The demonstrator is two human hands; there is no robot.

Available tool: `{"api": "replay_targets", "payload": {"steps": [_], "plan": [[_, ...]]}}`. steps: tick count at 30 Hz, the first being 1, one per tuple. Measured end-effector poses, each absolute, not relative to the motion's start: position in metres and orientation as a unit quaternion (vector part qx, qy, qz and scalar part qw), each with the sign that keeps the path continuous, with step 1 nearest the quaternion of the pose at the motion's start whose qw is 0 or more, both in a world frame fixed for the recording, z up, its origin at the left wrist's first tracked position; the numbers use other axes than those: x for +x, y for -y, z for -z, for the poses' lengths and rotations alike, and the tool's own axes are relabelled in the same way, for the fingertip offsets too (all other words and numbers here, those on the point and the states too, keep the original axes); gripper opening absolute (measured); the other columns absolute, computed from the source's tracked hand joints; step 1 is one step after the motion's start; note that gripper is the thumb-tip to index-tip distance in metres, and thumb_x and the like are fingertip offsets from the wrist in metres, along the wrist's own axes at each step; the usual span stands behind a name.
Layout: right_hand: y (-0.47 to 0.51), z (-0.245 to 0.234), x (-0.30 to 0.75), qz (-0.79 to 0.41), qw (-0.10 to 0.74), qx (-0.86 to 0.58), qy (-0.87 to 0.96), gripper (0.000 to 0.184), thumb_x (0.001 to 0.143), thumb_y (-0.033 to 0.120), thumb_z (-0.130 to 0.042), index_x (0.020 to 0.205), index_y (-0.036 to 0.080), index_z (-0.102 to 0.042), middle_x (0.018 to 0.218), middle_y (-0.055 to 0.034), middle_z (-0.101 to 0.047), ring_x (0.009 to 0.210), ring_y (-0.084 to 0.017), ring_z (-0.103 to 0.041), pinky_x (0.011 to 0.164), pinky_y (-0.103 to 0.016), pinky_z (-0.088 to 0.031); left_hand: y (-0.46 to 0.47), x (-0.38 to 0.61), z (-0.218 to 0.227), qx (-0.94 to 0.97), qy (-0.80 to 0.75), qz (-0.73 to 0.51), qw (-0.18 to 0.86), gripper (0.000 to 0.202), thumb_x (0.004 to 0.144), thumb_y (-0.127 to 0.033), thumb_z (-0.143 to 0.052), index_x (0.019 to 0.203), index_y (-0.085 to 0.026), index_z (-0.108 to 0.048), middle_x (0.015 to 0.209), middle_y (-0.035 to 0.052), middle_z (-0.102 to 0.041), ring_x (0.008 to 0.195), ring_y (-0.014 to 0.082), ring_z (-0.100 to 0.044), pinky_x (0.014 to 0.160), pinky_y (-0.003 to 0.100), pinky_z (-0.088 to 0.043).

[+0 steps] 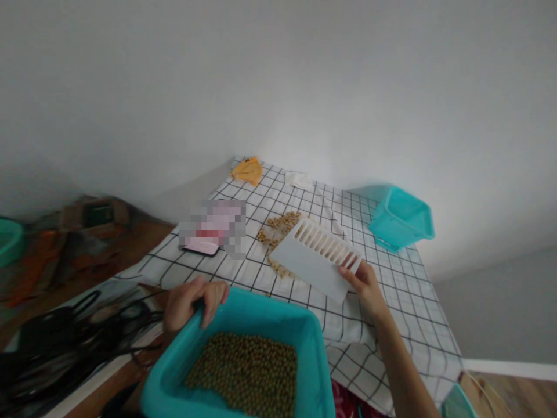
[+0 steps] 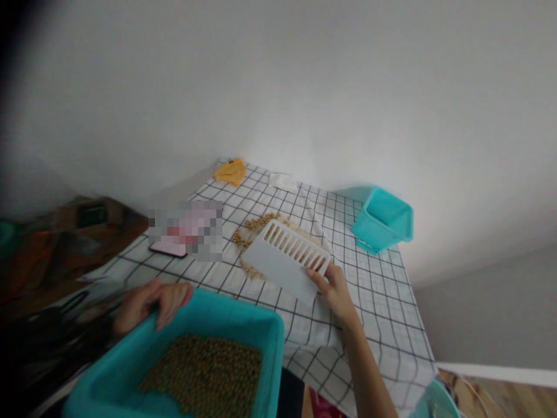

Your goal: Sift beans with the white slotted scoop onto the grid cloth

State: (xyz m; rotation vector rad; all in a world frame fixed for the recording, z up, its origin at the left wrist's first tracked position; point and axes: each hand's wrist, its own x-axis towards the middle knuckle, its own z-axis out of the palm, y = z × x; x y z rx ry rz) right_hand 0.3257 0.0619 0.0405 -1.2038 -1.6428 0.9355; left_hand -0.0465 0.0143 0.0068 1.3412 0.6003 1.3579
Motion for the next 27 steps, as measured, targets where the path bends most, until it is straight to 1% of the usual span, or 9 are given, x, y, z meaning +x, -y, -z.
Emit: {"api": "replay_targets", "payload": {"steps": [3, 7, 12, 15, 18, 22, 27], "plan": [[-0.0624, -0.0411, 0.326, -0.374, 0.431, -0.492, 0.657, 0.029, 0.091, 0.046, -0.069, 0.102, 0.021, -0.077, 0.104, -0.0082, -0.078, 0.099, -0.029, -0.069, 0.09, -0.04, -0.053, -0.0144, -0.0461, -0.007, 0.565, -0.258, -0.568, 0.539, 0.073, 0.108, -0.044, -0.03, 0.045, -0.021, -0.059, 0.037, 0.0017, -0.055, 0.039, 0.0167, -0.048, 0.064, 0.038, -0.042], [-0.0637, -0.042, 0.326, -0.38, 0.415, -0.486, 0.668, 0.029, 0.09, 0.048, -0.07, 0.097, 0.021, -0.077, 0.097, -0.0073, -0.077, 0.092, -0.028, -0.069, 0.085, -0.038, -0.053, -0.0138, -0.046, -0.0064, 0.55, -0.27, -0.574, 0.544, 0.073, 0.108, -0.043, -0.03, 0.045, -0.022, -0.06, 0.037, 0.0018, -0.055, 0.04, 0.0173, -0.047, 0.065, 0.039, -0.042], [-0.0649, -0.0409, 0.3259, -0.375, 0.422, -0.484, 0.669, 0.027, 0.089, 0.048, -0.07, 0.095, 0.022, -0.076, 0.092, -0.0062, -0.076, 0.087, -0.026, -0.067, 0.086, -0.039, -0.052, -0.015, -0.0478, -0.0036, 0.562, -0.266, -0.562, 0.546, 0.073, 0.108, -0.045, -0.03, 0.045, -0.021, -0.059, 0.037, 0.002, -0.054, 0.041, 0.0176, -0.047, 0.066, 0.039, -0.043], [-0.065, -0.0406, 0.3254, -0.388, 0.418, -0.476, 0.67, 0.028, 0.089, 0.047, -0.07, 0.098, 0.022, -0.076, 0.096, -0.0062, -0.076, 0.087, -0.026, -0.067, 0.081, -0.036, -0.053, -0.0154, -0.0482, -0.0029, 0.56, -0.269, -0.568, 0.54, 0.073, 0.108, -0.046, -0.029, 0.045, -0.021, -0.057, 0.037, 0.0017, -0.053, 0.04, 0.0172, -0.046, 0.066, 0.039, -0.043], [-0.0647, -0.0408, 0.3248, -0.399, 0.413, -0.475, 0.667, 0.028, 0.089, 0.047, -0.071, 0.097, 0.022, -0.076, 0.092, -0.0058, -0.076, 0.085, -0.025, -0.067, 0.075, -0.034, -0.052, -0.0152, -0.0484, -0.0037, 0.564, -0.262, -0.566, 0.541, 0.071, 0.108, -0.045, -0.03, 0.047, -0.021, -0.057, 0.037, 0.0014, -0.053, 0.04, 0.0166, -0.046, 0.066, 0.039, -0.043], [-0.0646, -0.0414, 0.3248, -0.393, 0.427, -0.474, 0.662, 0.028, 0.088, 0.047, -0.071, 0.099, 0.022, -0.076, 0.094, -0.0062, -0.076, 0.09, -0.026, -0.067, 0.079, -0.035, -0.052, -0.0143, -0.0486, -0.005, 0.57, -0.256, -0.563, 0.541, 0.072, 0.109, -0.041, -0.027, 0.047, -0.02, -0.057, 0.038, 0.0014, -0.053, 0.042, 0.0163, -0.047, 0.067, 0.039, -0.043], [-0.064, -0.0427, 0.3244, -0.398, 0.415, -0.478, 0.664, 0.028, 0.087, 0.046, -0.073, 0.1, 0.022, -0.077, 0.096, -0.0058, -0.077, 0.085, -0.025, -0.068, 0.076, -0.034, -0.052, -0.0153, -0.047, -0.0057, 0.567, -0.245, -0.572, 0.54, 0.071, 0.109, -0.041, -0.027, 0.048, -0.021, -0.059, 0.038, 0.0012, -0.054, 0.04, 0.0167, -0.046, 0.066, 0.039, -0.042]]}}
